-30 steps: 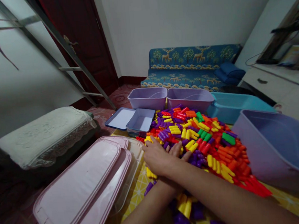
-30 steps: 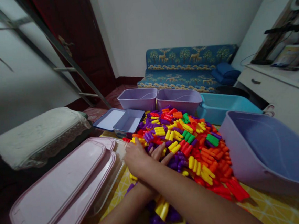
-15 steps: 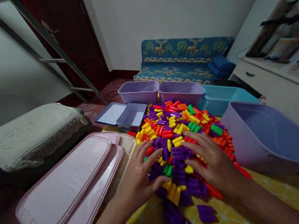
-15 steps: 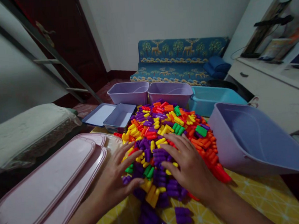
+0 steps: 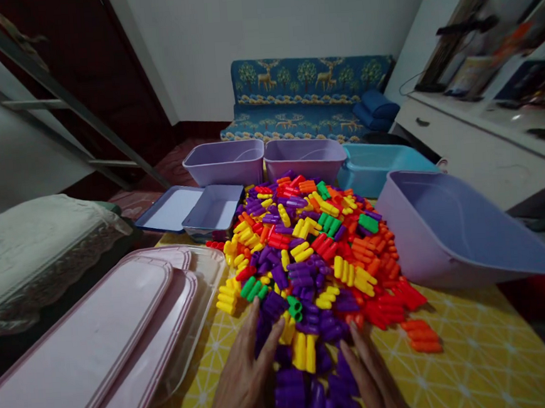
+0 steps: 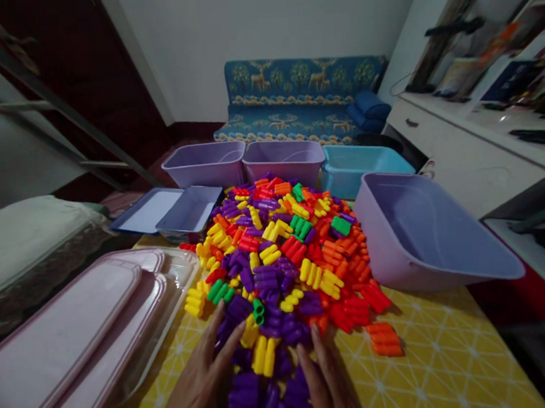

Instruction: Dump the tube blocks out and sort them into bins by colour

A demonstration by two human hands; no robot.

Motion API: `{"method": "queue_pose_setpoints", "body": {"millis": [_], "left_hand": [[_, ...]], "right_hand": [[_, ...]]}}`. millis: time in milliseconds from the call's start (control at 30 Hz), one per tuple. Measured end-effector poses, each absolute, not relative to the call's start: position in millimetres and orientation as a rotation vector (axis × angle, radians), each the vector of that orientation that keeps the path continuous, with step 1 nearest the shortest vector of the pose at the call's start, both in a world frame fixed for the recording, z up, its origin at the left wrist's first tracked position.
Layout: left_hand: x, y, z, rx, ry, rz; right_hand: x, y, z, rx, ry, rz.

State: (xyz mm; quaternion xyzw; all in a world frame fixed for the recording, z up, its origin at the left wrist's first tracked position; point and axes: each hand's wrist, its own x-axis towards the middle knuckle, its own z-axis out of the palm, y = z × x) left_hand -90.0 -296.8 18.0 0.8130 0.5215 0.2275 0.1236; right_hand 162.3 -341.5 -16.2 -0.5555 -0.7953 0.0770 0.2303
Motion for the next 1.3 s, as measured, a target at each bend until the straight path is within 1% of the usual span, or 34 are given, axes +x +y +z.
{"method": "queue_pose_setpoints", "body": {"millis": [133, 233, 333, 500, 667, 767, 933, 1000, 1067, 1133, 1200, 1300], "left_hand": [[-69, -287, 17, 2.374, 1.375, 0.707], [-57, -277, 24, 2.185, 1.332, 0.793], [-47, -257, 41, 2.024, 1.283, 0.920], [-40, -201, 73, 1.801, 1.205, 1.071], [-38, -147, 98, 1.983, 1.170, 1.049], [-43, -128, 109, 2.110, 1.301, 1.024], [-61, -111, 111, 2.138, 1.786, 0.999], [-64, -106, 109, 2.100, 2.005, 0.866], [-65, -102, 107, 2.073, 2.164, 0.689], [-63, -98, 107, 2.068, 2.248, 0.548], [-62, -94, 106, 2.075, 2.272, 0.468], [-63, -90, 102, 2.085, 2.258, 0.448]], "right_hand": [[132, -314, 3, -1.466, -2.189, 0.161], [123, -300, 18, -1.419, -2.171, 0.177], [122, -280, 37, -1.382, -2.105, 0.294], [117, -219, 74, -1.295, -1.800, 0.612], [125, -158, 101, -1.287, -1.819, 0.662], [148, -145, 109, -1.348, -1.777, 0.566], [201, -143, 100, -1.672, -1.707, -0.036], [214, -143, 92, -1.894, -1.702, -0.146], [217, -143, 84, -2.147, -1.699, -0.151], [213, -140, 79, -2.306, -1.702, -0.137], [205, -136, 76, -2.331, -1.692, -0.096], [196, -126, 75, -2.261, -1.674, 0.148]]}}
